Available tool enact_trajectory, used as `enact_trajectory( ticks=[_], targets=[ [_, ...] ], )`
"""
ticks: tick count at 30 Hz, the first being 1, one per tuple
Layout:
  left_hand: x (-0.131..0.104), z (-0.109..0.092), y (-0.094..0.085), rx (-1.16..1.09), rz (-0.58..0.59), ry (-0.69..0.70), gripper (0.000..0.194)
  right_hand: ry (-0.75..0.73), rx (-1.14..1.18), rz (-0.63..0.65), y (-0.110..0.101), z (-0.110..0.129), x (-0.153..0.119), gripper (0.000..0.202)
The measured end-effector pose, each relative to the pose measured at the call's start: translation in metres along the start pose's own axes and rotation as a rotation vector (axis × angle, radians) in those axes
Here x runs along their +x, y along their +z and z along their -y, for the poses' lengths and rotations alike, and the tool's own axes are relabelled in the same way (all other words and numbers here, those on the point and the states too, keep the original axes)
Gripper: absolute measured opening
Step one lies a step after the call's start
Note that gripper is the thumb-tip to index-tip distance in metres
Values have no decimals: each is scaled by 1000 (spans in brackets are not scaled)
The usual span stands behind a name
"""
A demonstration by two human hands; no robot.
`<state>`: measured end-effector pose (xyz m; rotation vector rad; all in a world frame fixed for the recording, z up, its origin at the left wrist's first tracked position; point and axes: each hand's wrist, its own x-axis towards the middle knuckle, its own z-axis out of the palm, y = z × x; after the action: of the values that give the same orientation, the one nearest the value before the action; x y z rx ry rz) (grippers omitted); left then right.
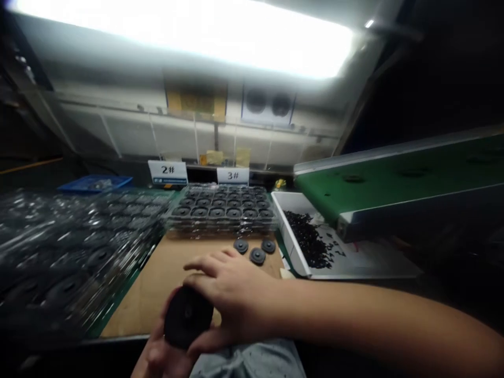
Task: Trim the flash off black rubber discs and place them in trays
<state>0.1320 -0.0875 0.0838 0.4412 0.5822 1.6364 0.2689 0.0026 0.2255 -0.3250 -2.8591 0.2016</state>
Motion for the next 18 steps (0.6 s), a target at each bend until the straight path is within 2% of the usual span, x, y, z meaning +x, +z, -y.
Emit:
enact_trajectory(
  ticks=[3, 6, 9, 11, 14, 16, 18],
  targets=[
    [-1, 5, -9, -8, -57, -15, 71, 94, 344, -92, 51, 1, -3, 69],
    [-1, 1, -19, -70, -134, -145, 74, 284, 571, -197, 94, 0, -4, 68],
    [0, -5, -33, -69, -242, -271, 65, 484, 734, -221, 133, 2, -4, 63],
    [2, -8, -44, -46, -315, -359, 67, 585, 813, -215, 155, 5, -3, 60],
    [6, -12, -60, -53, -393, -419, 67, 655, 804, -163, 179, 5, 2, 65],
    [11, -16, -70, -80, -423, -401, 62, 654, 719, -107, 191, -3, 8, 72],
    [19, -23, -77, -114, -433, -352, 57, 657, 588, -82, 202, -18, 17, 71]
  ],
)
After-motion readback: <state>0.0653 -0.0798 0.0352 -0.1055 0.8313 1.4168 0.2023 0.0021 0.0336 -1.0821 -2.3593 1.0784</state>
